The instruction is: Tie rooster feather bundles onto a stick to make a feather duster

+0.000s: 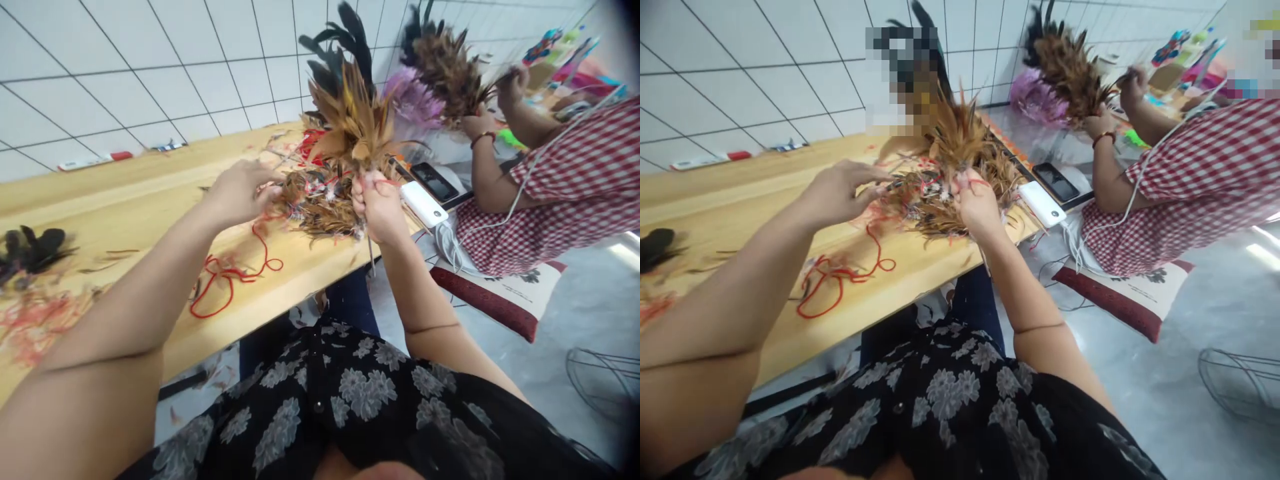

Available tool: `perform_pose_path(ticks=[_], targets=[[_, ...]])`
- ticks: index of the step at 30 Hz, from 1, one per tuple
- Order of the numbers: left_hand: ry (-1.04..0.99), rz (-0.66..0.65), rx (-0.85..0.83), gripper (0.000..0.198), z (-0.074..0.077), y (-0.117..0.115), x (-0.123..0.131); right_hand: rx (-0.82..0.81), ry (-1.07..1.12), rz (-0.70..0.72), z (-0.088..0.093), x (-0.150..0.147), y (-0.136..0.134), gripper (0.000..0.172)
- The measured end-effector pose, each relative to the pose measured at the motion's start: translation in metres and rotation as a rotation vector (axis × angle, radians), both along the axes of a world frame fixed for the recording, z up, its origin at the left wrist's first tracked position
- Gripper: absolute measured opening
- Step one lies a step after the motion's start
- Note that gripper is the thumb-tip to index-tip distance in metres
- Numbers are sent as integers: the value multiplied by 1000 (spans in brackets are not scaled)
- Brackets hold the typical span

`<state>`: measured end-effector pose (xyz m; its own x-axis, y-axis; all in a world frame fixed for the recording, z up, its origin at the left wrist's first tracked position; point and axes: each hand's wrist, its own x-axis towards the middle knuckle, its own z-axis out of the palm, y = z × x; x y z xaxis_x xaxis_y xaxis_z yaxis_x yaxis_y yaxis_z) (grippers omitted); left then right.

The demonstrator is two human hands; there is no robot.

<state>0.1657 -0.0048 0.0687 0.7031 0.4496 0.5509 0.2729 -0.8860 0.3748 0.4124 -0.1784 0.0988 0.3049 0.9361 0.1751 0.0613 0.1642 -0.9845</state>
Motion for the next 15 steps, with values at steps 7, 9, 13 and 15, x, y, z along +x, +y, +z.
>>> perform_pose_path(ticks=[7,9,13,15], targets=[[-222,-275,-251,69,25,-50,69,-102,187,265,20,-27,-3,34],[-249,-301,-350,69,21,-59,78,-126,235,357,24,-31,-6,30],[-329,-184,-401,53,10,-74,78,-122,239,368,21,-30,-3,27],[-352,-90,-334,47,7,-81,72,-90,138,279,12,-27,5,27]])
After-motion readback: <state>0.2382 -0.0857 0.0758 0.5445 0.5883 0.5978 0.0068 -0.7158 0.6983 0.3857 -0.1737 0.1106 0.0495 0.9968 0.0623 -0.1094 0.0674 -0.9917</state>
